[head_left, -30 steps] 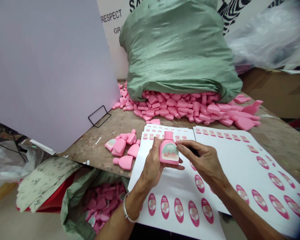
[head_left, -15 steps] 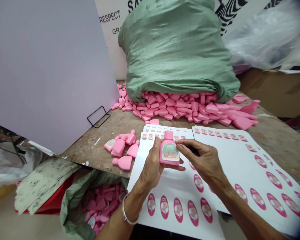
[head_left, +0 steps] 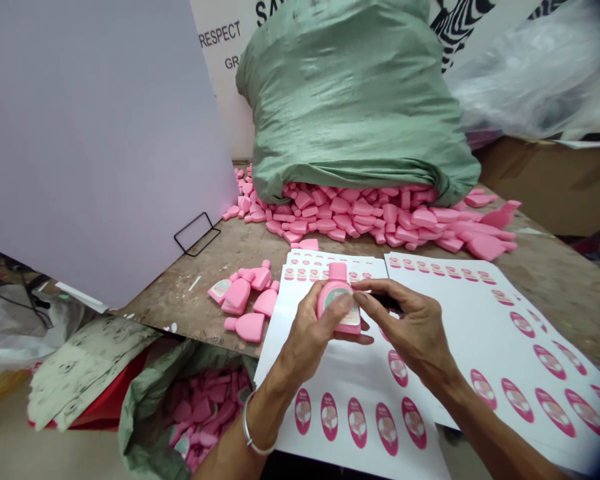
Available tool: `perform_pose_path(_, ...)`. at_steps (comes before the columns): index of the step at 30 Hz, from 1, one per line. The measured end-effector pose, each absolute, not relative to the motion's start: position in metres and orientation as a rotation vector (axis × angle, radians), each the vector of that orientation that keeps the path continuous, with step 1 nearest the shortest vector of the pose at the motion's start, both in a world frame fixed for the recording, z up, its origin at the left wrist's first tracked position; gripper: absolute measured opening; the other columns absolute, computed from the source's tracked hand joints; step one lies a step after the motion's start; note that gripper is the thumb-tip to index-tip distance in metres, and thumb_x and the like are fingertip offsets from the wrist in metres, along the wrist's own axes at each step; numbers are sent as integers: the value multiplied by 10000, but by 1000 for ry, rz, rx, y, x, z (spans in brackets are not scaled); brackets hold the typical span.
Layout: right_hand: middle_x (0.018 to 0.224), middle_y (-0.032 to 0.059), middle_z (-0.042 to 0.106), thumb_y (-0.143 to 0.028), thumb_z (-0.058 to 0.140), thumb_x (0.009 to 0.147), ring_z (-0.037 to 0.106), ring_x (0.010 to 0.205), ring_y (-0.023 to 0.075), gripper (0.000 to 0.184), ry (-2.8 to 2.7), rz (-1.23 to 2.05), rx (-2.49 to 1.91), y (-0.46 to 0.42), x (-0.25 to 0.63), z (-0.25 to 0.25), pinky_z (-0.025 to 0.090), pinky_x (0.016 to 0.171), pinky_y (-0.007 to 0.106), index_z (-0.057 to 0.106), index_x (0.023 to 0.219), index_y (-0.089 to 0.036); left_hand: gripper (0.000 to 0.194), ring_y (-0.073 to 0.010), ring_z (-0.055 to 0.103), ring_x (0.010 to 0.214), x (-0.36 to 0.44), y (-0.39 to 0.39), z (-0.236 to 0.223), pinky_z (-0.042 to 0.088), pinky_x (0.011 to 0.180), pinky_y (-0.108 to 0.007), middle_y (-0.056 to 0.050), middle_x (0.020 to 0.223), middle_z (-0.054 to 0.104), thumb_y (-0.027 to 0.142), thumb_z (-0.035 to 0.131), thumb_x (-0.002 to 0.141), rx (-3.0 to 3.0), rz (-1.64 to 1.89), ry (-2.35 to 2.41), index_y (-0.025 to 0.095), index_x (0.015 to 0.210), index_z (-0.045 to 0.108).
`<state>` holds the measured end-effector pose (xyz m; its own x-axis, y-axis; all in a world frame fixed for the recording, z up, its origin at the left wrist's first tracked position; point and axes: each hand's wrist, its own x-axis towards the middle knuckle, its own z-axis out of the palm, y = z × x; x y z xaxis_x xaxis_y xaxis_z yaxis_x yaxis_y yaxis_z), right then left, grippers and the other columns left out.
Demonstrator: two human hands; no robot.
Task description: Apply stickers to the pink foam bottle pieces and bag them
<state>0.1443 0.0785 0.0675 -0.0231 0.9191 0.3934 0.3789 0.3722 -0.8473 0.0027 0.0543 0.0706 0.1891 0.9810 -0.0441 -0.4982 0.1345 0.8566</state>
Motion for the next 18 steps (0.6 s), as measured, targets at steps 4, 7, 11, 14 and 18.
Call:
perform_pose_path(4, 771, 20, 697, -394, 664, 776, 612, 620, 139, 188, -1602, 637, -1203, 75, 144, 70, 517, 578, 257, 707, 839, -223, 336, -160, 630, 750, 3, 53, 71, 584, 709, -368, -32, 853, 603, 287, 710, 758, 870, 1214, 730, 147, 1025, 560)
perform_pose_path(7, 755, 17, 690, -394, 662, 779, 598, 594, 132, 187, -1607, 610, -1220, 73, 144, 71, 512, 569, 258, 703, 845, -224, 293, -171, 640, 767, 3, 53, 69, 579, 732, -378, -35, 848, 616, 320, 668, 799, 836, 1227, 727, 148, 1013, 567)
perform_pose_path(11, 725, 17, 679, -391, 658, 782, 589, 583, 129, 186, -1619, 586, -1218, 71, 144, 72, 505, 552, 250, 701, 841, -220, 380, -220, 669, 819, 4, 55, 66, 568, 767, -407, -80, 890, 665, 469, 549, 865, 700, 1259, 728, 122, 1010, 605)
perform_pose_path(14, 725, 18, 678, -391, 654, 785, 593, 592, 131, 185, -1620, 586, -1220, 71, 144, 73, 509, 559, 250, 696, 821, -215, 441, -238, 675, 836, 4, 55, 65, 562, 784, -417, -94, 863, 688, 504, 503, 881, 642, 1255, 722, 100, 1003, 631)
perform_pose_path(18, 737, 15, 680, -388, 651, 790, 609, 619, 135, 191, -1628, 590, -1225, 71, 143, 73, 513, 583, 248, 684, 803, -200, 439, -227, 674, 816, 3, 54, 67, 568, 763, -400, -100, 848, 687, 490, 472, 900, 627, 1249, 720, 88, 956, 637)
